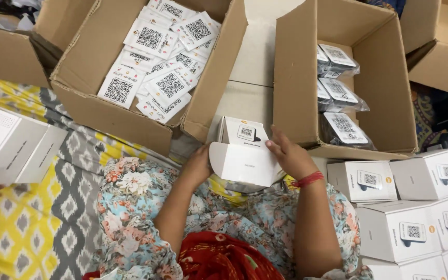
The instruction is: The person packs electronic devices and instruction sheets into white cardboard boxes.
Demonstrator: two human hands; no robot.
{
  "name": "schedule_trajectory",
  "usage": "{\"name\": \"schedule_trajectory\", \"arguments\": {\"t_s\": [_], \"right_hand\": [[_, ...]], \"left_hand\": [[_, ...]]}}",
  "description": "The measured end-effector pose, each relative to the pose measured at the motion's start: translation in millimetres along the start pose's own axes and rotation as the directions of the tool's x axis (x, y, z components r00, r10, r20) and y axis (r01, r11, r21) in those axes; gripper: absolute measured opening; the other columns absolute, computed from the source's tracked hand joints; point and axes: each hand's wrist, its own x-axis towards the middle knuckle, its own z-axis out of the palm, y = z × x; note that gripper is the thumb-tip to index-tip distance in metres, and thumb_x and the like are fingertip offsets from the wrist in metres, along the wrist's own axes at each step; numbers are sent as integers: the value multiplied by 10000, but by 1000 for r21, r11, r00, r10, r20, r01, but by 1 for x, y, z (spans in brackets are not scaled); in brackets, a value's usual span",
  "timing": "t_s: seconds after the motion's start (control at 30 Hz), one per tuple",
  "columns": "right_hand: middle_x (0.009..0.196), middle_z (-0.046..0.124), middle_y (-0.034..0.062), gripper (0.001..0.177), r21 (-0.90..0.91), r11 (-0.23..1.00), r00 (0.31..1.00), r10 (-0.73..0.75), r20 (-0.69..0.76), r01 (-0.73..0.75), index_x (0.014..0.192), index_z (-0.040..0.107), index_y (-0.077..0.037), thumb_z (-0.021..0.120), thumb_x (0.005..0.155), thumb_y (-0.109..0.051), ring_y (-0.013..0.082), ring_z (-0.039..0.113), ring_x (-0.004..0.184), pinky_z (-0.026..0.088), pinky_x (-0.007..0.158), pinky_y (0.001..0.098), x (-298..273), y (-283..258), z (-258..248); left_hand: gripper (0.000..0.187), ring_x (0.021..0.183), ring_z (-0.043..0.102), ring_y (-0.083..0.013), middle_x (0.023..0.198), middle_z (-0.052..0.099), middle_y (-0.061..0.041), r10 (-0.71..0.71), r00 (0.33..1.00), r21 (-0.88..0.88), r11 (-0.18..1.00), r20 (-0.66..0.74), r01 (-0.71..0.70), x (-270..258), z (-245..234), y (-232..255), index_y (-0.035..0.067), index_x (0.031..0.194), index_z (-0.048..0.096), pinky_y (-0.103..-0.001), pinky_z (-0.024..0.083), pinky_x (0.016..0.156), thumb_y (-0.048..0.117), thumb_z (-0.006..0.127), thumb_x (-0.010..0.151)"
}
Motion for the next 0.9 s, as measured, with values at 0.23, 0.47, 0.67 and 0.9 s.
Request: {"name": "schedule_trajectory", "arguments": {"t_s": [0.23,0.47,0.67,0.9], "right_hand": [[1284,694,185,669,85,992,991,79,110,-89,1478,497,-131,596,941,-518,269,665,1180,491,995,379,-1,21,-6],[1213,725,155,616,224,972,997,55,51,-65,1443,550,-55,623,969,-441,225,658,1106,511,942,343,4,16,-7],[1117,733,123,586,305,943,990,141,-8,-132,1411,581,-50,631,959,-419,182,675,977,547,842,312,16,19,-4],[951,682,54,426,436,900,974,91,-207,9,1258,687,-1,625,1040,-362,108,591,832,494,733,258,35,36,10]], "left_hand": [[440,981,653,-478,1134,672,-264,145,974,146,982,-174,-120,3,60,-2,25,1178,691,-539,558,781,146,724,756],[56,702,712,-338,832,699,-160,176,928,235,967,-330,-100,1,80,-7,33,836,695,-446,583,597,64,667,801],[92,734,714,-367,861,703,-162,109,945,226,973,-307,-39,9,59,13,34,924,670,-467,580,625,88,630,861],[182,808,691,-447,942,727,-189,-76,988,71,994,-134,86,17,17,30,65,997,663,-566,542,694,233,605,959]]}}
